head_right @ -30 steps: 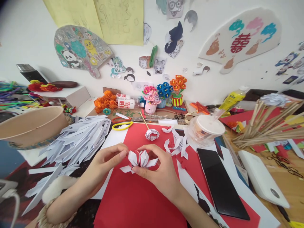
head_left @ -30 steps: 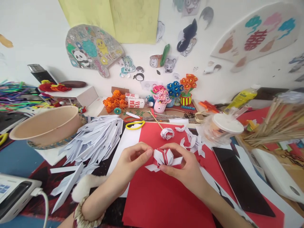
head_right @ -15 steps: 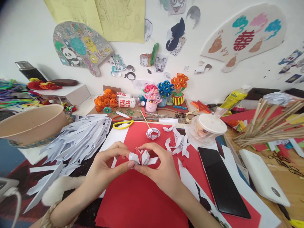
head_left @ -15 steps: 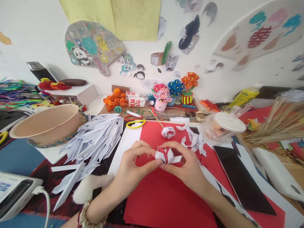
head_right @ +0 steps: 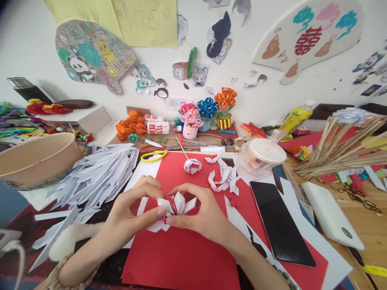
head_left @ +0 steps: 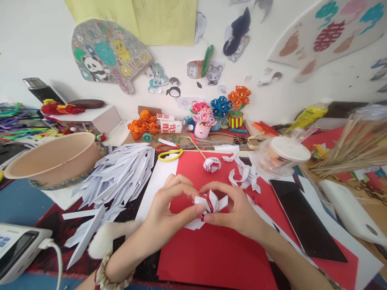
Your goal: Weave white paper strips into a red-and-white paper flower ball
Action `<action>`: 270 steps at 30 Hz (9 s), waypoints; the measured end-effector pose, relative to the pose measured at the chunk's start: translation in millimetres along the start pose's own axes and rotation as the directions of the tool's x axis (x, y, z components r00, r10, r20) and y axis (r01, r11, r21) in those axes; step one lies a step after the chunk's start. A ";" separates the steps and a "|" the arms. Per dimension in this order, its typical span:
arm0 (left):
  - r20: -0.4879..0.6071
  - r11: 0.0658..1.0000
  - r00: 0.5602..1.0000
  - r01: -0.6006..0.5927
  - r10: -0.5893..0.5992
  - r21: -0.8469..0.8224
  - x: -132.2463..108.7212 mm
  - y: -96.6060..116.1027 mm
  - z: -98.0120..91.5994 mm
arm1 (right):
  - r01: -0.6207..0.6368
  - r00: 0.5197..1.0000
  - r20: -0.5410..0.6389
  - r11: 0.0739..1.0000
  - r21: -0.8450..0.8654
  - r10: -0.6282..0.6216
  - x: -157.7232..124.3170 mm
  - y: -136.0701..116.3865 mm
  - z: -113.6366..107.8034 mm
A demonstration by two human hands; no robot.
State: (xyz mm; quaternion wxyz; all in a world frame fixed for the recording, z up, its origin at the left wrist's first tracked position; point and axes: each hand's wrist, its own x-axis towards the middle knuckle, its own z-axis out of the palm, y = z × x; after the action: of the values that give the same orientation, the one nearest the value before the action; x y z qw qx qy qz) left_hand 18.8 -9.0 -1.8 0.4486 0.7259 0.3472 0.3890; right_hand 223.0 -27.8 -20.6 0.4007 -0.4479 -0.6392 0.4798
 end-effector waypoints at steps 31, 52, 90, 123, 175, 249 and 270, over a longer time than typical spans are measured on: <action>-0.023 0.987 1.000 0.012 -0.009 0.162 4.6 10.4 2.7 | 0.131 0.986 -0.090 0.983 -0.131 -0.143 4.9 -19.3 -1.0; 0.170 0.995 0.983 0.058 -0.072 0.086 7.8 3.2 2.1 | -0.207 0.977 0.142 0.883 0.421 0.161 13.5 -9.1 0.1; 0.086 0.984 0.987 0.122 -0.134 0.133 13.1 1.0 -5.4 | 0.083 0.993 -0.061 0.978 -0.193 -0.096 6.2 -21.8 -6.7; -0.101 0.964 0.993 0.084 -0.060 0.254 45.5 -8.7 -2.8 | 0.089 0.988 -0.107 0.971 -0.221 -0.115 38.8 -6.8 -10.6; 0.267 0.861 0.919 -0.372 0.290 0.346 33.7 6.1 -13.4 | -0.223 0.931 0.353 0.910 0.348 0.093 34.5 4.0 -16.5; 0.038 0.988 0.988 0.149 -0.147 -0.041 23.0 8.4 -4.1 | -0.096 0.995 0.006 0.991 -0.095 0.097 19.2 -15.3 -17.3; 0.020 0.994 0.996 0.088 -0.089 0.067 23.5 6.0 -4.6 | -0.093 0.996 -0.015 0.984 -0.153 0.092 19.0 -14.7 -16.7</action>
State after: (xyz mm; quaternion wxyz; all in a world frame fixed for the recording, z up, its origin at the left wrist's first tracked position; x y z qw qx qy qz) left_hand 26.4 10.6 11.1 0.4451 0.7285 0.3867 0.3488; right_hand 230.7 -7.4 -1.1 0.3449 -0.5083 -0.6512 0.4456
